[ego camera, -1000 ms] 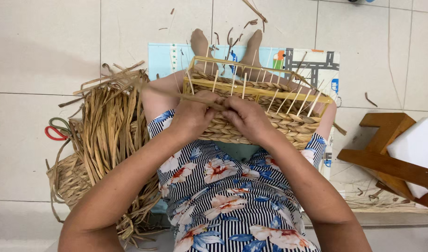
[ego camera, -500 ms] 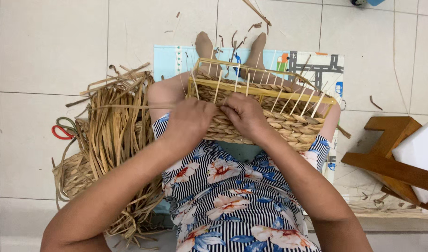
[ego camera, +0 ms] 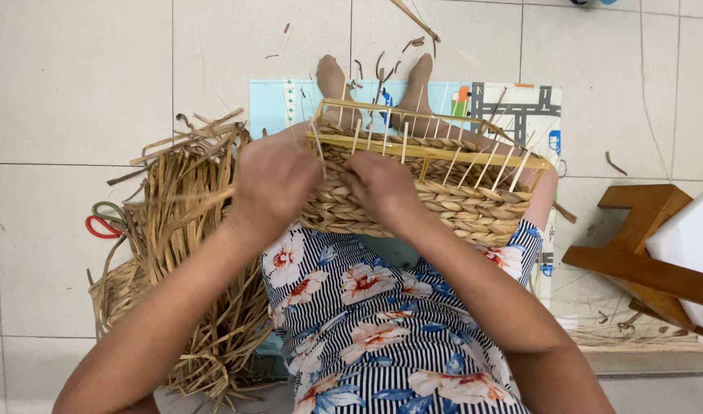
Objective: The person weaves a basket by hand, threading and wrapping long strips of dried plant material around a structured frame.
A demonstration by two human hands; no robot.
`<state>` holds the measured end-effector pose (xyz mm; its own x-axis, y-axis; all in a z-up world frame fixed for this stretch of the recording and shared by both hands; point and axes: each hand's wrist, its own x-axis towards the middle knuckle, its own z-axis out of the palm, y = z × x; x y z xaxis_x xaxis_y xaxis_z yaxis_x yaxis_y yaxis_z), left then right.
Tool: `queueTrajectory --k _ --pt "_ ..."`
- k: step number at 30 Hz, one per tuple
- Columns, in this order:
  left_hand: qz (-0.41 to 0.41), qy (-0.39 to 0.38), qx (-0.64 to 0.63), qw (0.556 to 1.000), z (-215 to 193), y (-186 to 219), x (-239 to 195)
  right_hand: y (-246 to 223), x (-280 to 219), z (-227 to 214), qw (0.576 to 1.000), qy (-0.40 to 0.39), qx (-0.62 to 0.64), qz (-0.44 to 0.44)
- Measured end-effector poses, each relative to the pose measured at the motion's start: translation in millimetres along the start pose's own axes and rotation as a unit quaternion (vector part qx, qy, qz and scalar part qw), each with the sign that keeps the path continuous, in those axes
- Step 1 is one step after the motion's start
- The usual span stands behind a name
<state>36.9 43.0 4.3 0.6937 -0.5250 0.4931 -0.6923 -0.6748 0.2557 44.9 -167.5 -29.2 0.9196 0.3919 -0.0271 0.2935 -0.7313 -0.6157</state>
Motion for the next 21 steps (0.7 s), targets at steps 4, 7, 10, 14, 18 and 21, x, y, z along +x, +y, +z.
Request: queueTrajectory --k 4,7,10,14,18,21 --pt "0.06 0.006 0.007 0.998 13 32 -10 14 -7 1 0.992 0.087 0.063 -0.059" --pt "-0.258 -0.163 -0.122 0.945 31 23 5 20 -18 0 0.989 0.062 0.132 -0.011" --pt "-0.284 -0.19 -0.249 0.906 52 11 17 27 -25 -1 0.99 0.033 0.132 -0.025" --pt "-0.236 -0.085 -0.281 0.926 58 7 1 26 -22 -4 0.985 0.01 0.173 0.005" --pt "-0.471 -0.119 -0.476 0.734 56 29 -19 19 -6 2 0.989 0.028 0.144 0.002" --pt "-0.374 -0.014 -0.508 0.776 34 49 -21 11 1 1 0.999 -0.003 0.039 -0.01"
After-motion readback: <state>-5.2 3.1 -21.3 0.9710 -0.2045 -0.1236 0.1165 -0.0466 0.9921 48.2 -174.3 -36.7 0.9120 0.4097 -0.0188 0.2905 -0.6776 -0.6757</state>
